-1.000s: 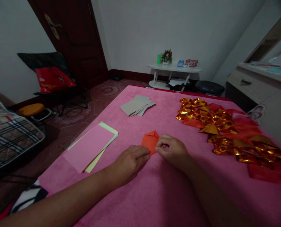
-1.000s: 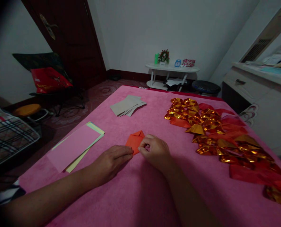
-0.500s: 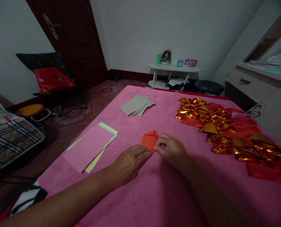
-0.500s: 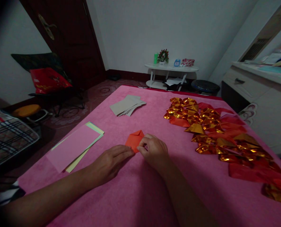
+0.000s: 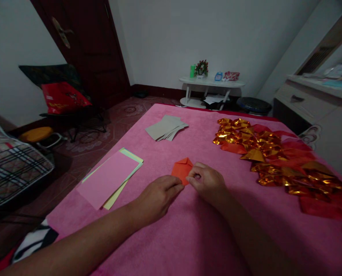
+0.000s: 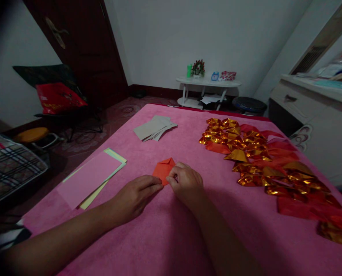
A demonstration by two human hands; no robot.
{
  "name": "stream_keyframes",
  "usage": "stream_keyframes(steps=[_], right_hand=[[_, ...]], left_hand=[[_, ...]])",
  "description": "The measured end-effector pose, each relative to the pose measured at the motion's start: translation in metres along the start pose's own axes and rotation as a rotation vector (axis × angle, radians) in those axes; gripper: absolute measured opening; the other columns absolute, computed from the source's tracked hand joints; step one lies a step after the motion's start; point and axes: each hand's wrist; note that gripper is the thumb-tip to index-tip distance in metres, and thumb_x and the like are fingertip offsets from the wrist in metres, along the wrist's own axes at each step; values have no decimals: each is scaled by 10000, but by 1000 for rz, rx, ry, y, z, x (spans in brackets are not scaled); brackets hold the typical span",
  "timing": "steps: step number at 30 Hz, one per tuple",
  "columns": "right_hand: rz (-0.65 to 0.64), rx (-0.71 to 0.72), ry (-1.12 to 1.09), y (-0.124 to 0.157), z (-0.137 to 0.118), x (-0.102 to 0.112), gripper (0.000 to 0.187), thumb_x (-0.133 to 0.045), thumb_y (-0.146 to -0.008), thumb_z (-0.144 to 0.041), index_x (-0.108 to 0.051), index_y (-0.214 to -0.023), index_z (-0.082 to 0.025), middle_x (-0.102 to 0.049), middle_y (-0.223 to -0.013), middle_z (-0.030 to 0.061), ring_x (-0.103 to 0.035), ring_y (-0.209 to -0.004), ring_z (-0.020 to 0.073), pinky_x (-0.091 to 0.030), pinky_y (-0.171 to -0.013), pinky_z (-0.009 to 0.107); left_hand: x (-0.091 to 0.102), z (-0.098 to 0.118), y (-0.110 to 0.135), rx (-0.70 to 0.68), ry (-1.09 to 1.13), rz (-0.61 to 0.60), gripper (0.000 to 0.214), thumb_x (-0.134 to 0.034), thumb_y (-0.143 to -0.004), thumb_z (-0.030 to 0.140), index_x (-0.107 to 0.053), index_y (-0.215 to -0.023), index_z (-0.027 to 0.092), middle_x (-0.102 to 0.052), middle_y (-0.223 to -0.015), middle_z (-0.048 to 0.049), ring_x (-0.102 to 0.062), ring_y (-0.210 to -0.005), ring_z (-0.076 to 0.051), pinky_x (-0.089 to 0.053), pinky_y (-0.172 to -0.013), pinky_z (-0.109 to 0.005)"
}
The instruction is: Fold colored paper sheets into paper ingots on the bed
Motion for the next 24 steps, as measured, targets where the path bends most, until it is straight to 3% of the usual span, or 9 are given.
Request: stream_keyframes(steps=[5, 17, 24], right_hand=[[6, -17, 1, 0, -2, 0, 95, -592, -764, -265, -602, -682, -218, -573, -755, -30, -522, -694, 122, -303, -590, 236], [12, -107, -99, 0, 2, -2, 66, -608, -702, -210, -545, -720, -219, -555, -701, -48, -499, -637, 116, -308, -566, 232], [-3, -29, -65, 2, 1, -3, 192, -492, -738, -111, -634, -749, -240, -569, -783, -21, -525, -704, 132, -324, -590, 242]], left_hand=[[-1, -1, 0, -33, -70, 23, 289, -413, -930, 176, -554, -1181, 149, -628, -1137, -105, -589, -986, -195, -504, -840, -335], [-2, -2, 0, -83, -132, -52, 309, -428, -906, 137, -548, -1190, 126, -631, -1160, -99, -578, -1030, -213, -499, -887, -367], [1, -2, 0, -40, -22, -48, 290, -446, -866, 86, -573, -1124, 128, -646, -1078, -97, -587, -988, -201, -489, -873, -356]])
Point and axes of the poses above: each hand's wrist, its own y-axis away from the middle knuckle, its own x-axis out of the back of the hand, z = x × y
